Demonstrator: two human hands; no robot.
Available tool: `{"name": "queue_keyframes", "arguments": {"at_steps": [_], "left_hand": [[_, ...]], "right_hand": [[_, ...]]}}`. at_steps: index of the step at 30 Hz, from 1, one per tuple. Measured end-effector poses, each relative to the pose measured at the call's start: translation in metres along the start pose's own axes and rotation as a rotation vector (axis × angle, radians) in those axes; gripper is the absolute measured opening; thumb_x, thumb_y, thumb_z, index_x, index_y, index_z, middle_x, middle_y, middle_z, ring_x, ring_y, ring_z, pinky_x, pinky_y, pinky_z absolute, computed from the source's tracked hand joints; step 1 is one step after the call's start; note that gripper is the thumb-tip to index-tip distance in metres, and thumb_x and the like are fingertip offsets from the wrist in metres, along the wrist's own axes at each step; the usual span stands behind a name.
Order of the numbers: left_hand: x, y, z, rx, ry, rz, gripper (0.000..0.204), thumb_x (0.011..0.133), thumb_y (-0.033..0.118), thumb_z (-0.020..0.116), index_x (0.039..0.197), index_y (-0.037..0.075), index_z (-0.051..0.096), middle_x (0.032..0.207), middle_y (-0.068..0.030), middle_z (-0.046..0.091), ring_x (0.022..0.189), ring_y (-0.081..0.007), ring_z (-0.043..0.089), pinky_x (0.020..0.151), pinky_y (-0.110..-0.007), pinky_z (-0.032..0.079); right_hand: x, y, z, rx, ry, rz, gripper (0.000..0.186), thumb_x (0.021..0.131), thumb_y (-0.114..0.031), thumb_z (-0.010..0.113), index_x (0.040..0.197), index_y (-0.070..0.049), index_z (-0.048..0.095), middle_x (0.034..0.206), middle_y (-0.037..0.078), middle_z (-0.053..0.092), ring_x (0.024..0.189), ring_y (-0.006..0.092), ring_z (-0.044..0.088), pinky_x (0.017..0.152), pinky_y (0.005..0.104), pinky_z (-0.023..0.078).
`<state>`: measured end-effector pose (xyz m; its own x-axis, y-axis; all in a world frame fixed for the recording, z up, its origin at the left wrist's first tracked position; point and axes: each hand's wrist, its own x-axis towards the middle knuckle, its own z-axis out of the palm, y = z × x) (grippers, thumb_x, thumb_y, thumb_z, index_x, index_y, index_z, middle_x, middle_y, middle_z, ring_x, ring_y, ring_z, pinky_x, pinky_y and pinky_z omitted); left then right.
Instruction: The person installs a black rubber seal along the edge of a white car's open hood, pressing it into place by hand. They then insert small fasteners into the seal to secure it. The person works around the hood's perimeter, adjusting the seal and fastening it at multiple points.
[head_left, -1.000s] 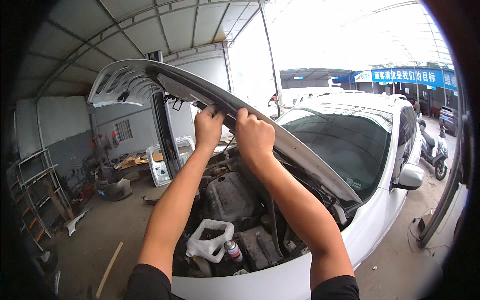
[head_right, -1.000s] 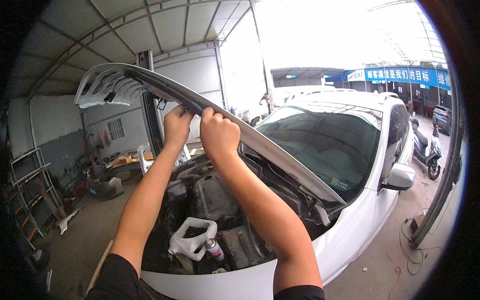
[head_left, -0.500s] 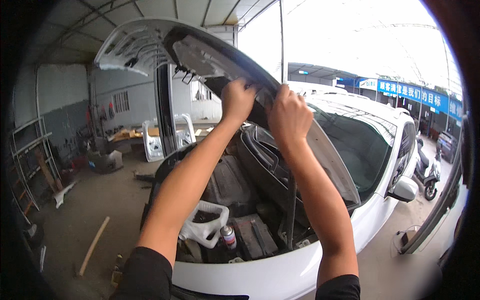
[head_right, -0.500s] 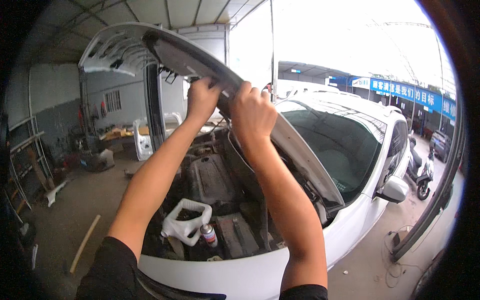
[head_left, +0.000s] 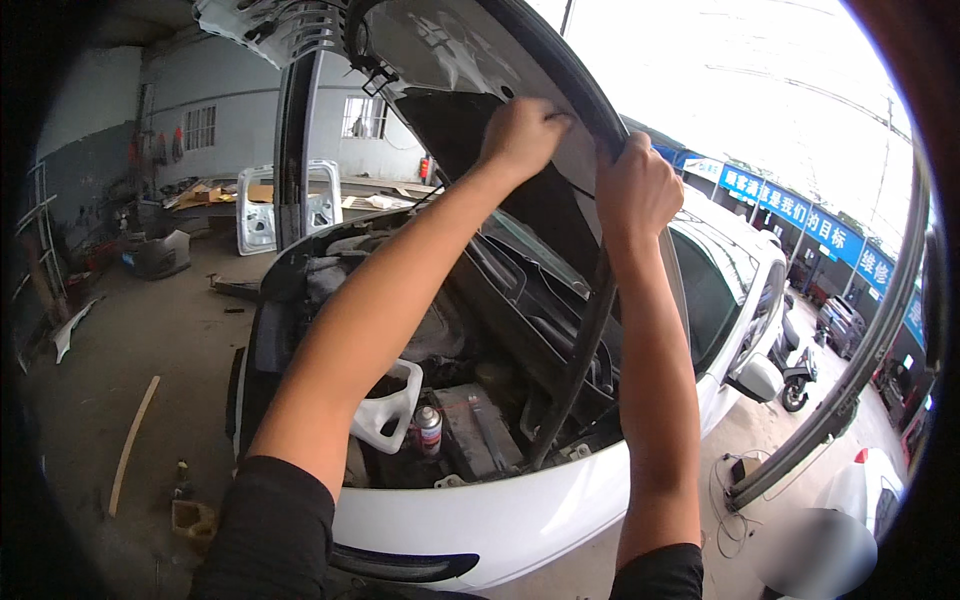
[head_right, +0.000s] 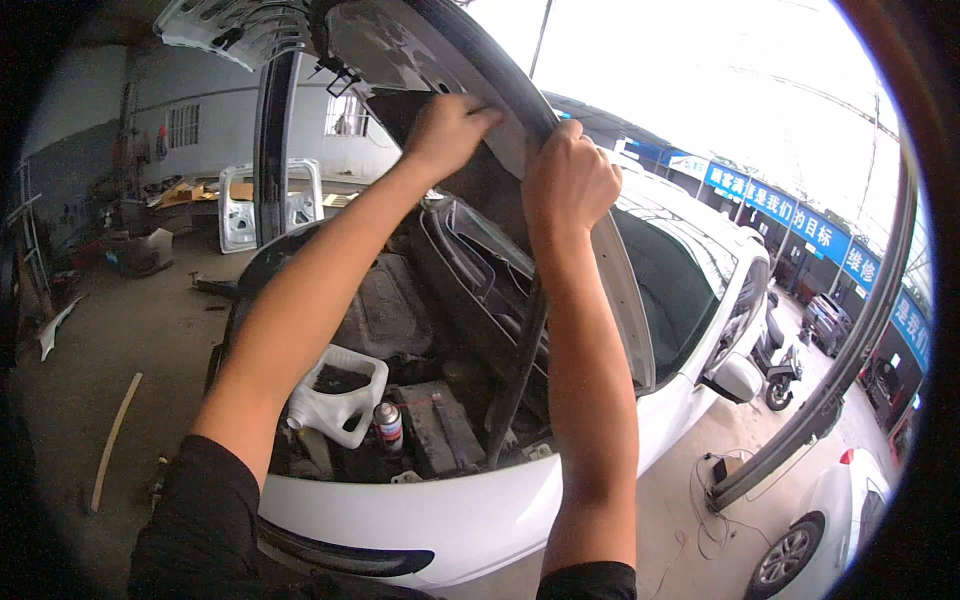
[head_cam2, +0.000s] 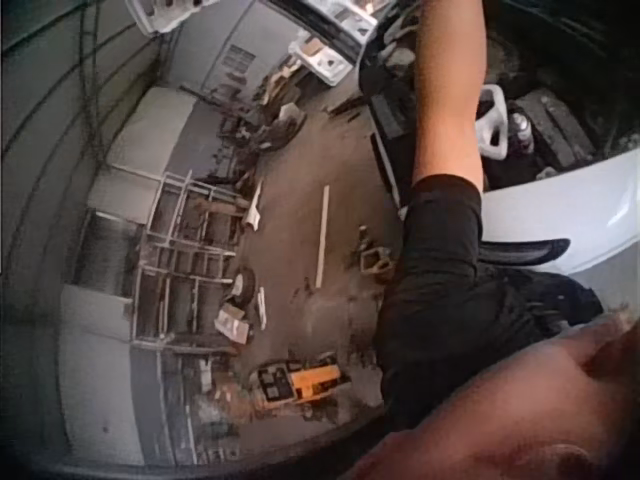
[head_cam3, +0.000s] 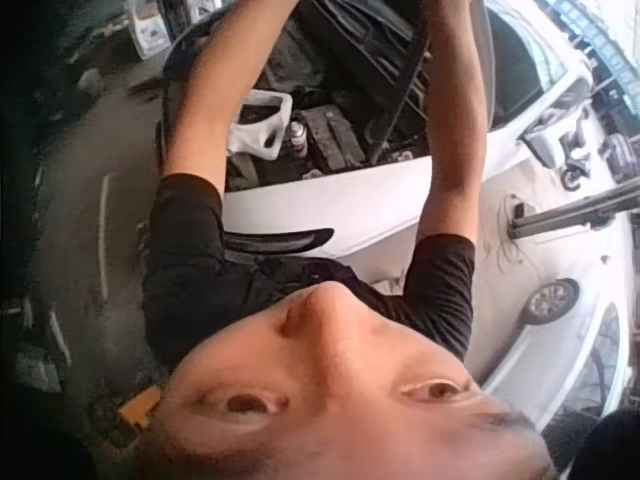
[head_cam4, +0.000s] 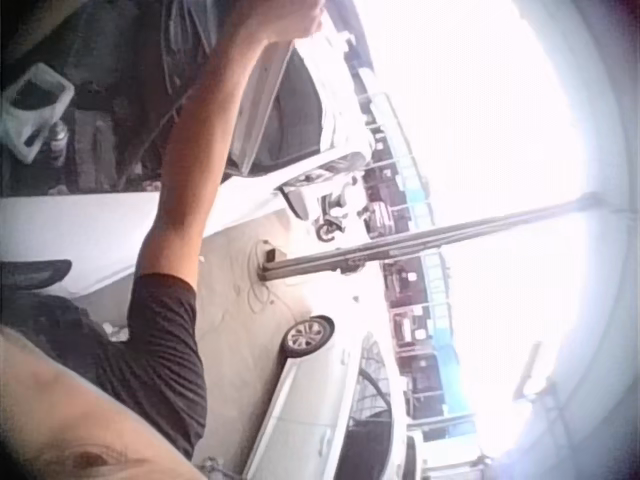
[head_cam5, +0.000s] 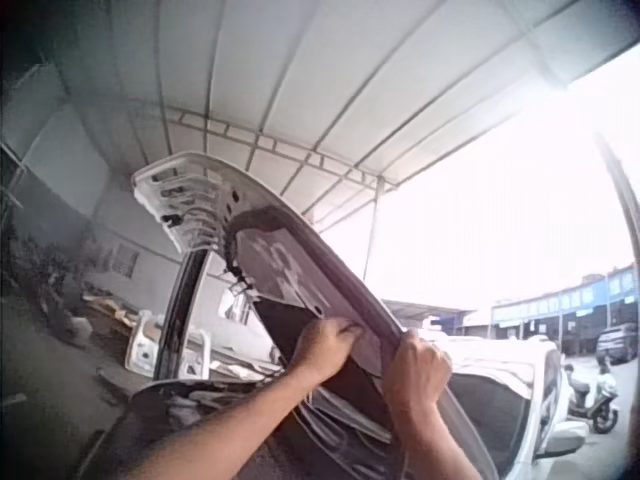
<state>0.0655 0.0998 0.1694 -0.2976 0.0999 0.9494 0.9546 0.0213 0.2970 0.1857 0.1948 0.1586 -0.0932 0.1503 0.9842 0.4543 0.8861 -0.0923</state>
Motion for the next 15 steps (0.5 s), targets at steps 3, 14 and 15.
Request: {"name": "queue_keyframes", "arguments": {"at_steps": [3, 14, 15], "left_hand": [[-0.058, -0.018, -0.005, -0.435, -0.244, -0.6, 0.027, 0.088, 0.024, 0.061, 0.084, -0.002, 0.064, 0.063, -0.0087, 0.056, 0.053, -0.0203, 0.053, 0.05, -0.038, 0.041], [-0.237, -0.092, -0.055, -0.797, -0.58, -1.12, 0.023, 0.095, 0.021, 0.05, 0.086, 0.004, 0.063, 0.063, -0.0029, 0.055, 0.045, -0.0108, 0.043, 0.041, -0.025, 0.034], [-0.229, -0.092, -0.055, -0.628, -0.566, -0.856, 0.025, 0.097, 0.024, 0.049, 0.09, 0.004, 0.063, 0.068, -0.0044, 0.058, 0.051, -0.0117, 0.047, 0.046, -0.027, 0.037]], "right_hand": [[-0.002, 0.009, 0.002, -0.049, 0.107, 0.0, 0.028, 0.079, -0.032, 0.066, 0.083, -0.005, 0.061, 0.078, 0.014, 0.067, 0.08, 0.0322, 0.066, 0.072, 0.0436, 0.048], [0.003, -0.003, 0.003, 0.017, -0.006, 0.083, 0.031, 0.078, -0.032, 0.067, 0.089, -0.003, 0.062, 0.083, 0.017, 0.068, 0.081, 0.0339, 0.067, 0.077, 0.0442, 0.047], [0.004, -0.004, 0.0, 0.008, -0.013, 0.073, 0.033, 0.079, -0.033, 0.067, 0.089, -0.003, 0.062, 0.083, 0.017, 0.068, 0.08, 0.0341, 0.067, 0.077, 0.0445, 0.047]]}}
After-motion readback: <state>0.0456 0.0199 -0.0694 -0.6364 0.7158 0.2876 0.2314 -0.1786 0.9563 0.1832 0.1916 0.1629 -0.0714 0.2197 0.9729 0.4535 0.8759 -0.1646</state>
